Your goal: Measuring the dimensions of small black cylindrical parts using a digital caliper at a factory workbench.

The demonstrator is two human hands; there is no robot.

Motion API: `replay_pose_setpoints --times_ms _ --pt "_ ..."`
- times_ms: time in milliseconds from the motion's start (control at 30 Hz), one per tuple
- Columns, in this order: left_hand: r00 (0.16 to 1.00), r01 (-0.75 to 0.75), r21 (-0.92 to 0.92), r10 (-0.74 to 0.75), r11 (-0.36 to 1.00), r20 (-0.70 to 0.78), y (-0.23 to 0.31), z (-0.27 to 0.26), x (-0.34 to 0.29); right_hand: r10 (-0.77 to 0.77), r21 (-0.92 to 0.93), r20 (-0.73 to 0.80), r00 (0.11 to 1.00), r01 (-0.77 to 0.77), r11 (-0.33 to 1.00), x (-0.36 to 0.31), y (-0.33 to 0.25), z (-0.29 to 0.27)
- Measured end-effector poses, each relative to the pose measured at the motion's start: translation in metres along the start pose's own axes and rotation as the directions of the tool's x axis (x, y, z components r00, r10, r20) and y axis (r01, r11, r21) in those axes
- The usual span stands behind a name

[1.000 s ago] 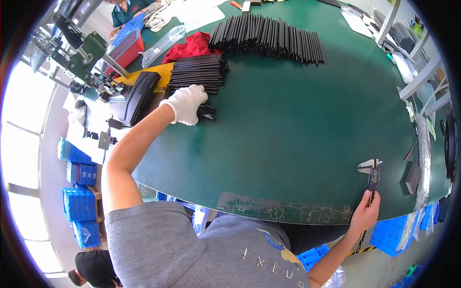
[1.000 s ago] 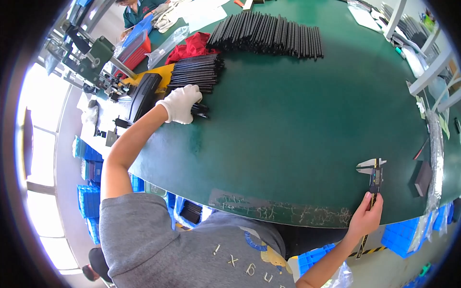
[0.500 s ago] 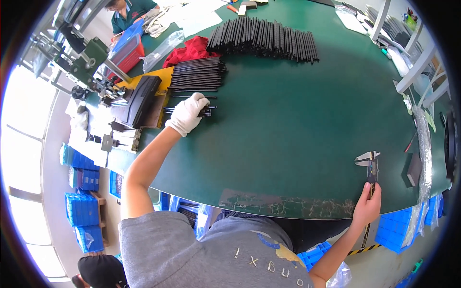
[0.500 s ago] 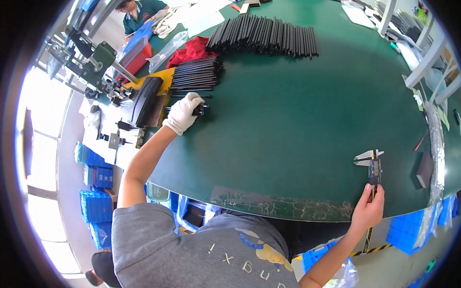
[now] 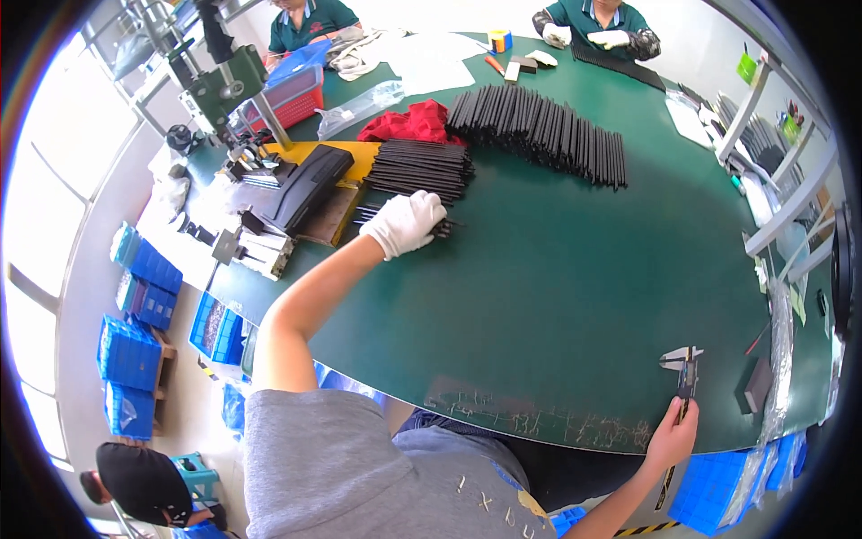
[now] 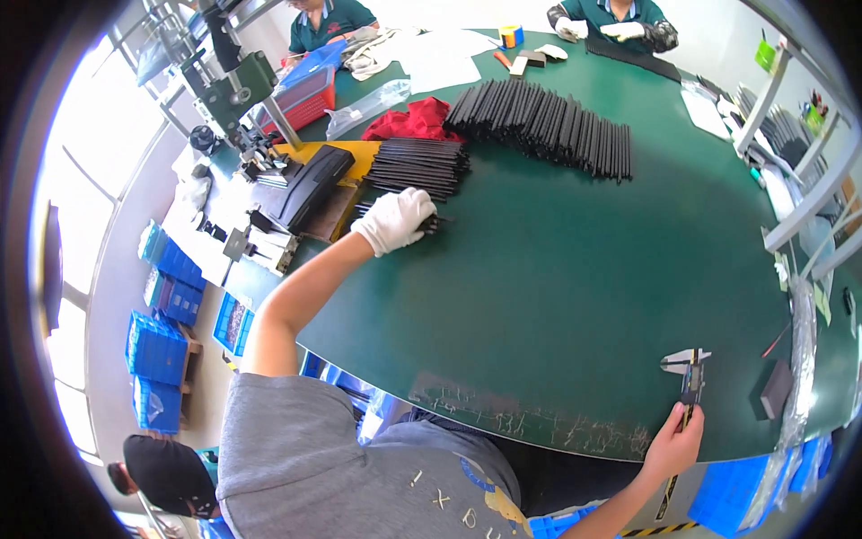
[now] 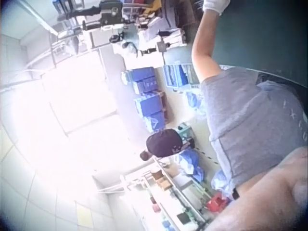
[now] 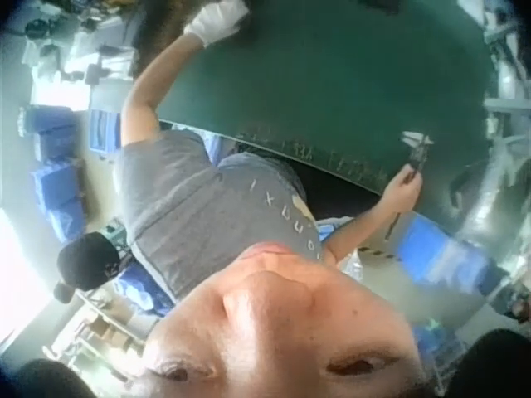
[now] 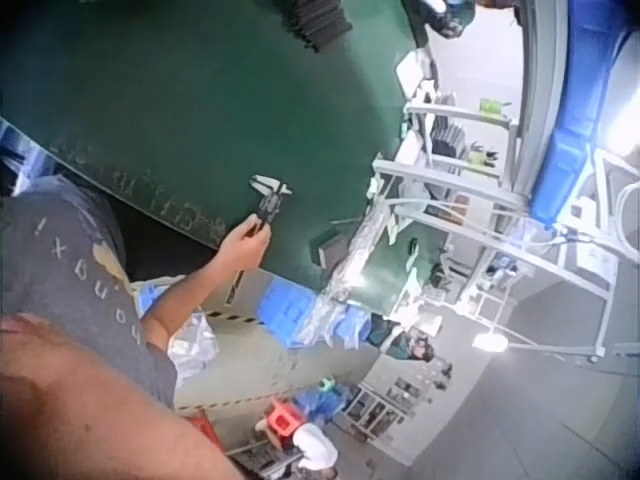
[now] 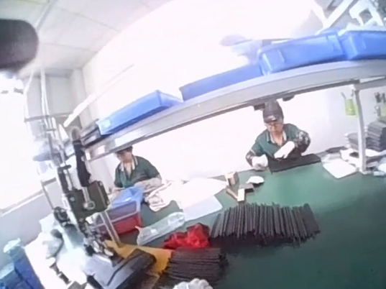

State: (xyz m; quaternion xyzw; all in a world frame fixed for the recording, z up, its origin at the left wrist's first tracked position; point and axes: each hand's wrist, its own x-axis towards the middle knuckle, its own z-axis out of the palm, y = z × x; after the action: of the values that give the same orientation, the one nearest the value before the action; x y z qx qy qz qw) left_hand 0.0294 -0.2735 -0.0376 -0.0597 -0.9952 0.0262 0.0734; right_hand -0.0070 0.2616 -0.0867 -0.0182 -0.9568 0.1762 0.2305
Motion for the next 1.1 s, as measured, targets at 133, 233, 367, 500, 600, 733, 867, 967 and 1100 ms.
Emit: replay_pose_setpoints --times_ms 133,233,367,500,600,733,867,967,1100 --pt "0.976 -0.052 -0.198 0.007 0.979 -0.220 0.018 -0.006 -0.007 -0.011 -0.020 0.010 1.000 0.011 1.000 0.003 -0.004 -0.001" --pt "0.923 -0.025 -0.284 -0.087 0.958 -0.374 0.047 -0.017 0.006 -0.010 -0.032 -0.003 1.000 0.010 0.999 0.003 -0.005 -0.003" --pt "0.723 -0.153 -0.882 -0.558 0.447 -0.408 0.118 -0.026 0.040 -0.005 -0.112 -0.050 0.999 0.000 0.994 0.000 -0.004 -0.005" --pt "0.859 -0.293 -0.909 -0.498 -0.298 -0.114 0.199 -0.052 0.057 0.044 0.046 -0.036 0.998 -0.042 0.998 0.002 -0.011 -0.009" --pt "0.929 -0.286 -0.857 -0.341 -0.428 -0.140 0.243 -0.044 0.068 0.183 0.459 0.033 0.983 -0.178 0.870 -0.001 -0.007 -0.018" --pt "0.959 -0.269 -0.892 -0.186 -0.362 -0.214 0.279 -0.035 0.081 0.200 0.485 0.039 0.979 -0.194 0.853 -0.009 -0.027 -0.078" --pt "0.980 -0.195 -0.922 -0.042 -0.334 -0.192 0.287 -0.044 0.081 0.132 0.502 -0.044 0.990 -0.092 0.860 -0.019 -0.042 -0.109" --pt "0.969 -0.239 -0.940 0.006 -0.245 -0.248 0.283 -0.042 0.081 0.083 0.409 -0.074 0.994 -0.045 0.911 -0.016 -0.057 -0.115" --pt "0.954 -0.202 -0.932 0.153 -0.302 -0.256 0.276 -0.046 0.081 0.026 0.317 -0.152 0.988 0.023 0.948 -0.006 -0.068 -0.119"
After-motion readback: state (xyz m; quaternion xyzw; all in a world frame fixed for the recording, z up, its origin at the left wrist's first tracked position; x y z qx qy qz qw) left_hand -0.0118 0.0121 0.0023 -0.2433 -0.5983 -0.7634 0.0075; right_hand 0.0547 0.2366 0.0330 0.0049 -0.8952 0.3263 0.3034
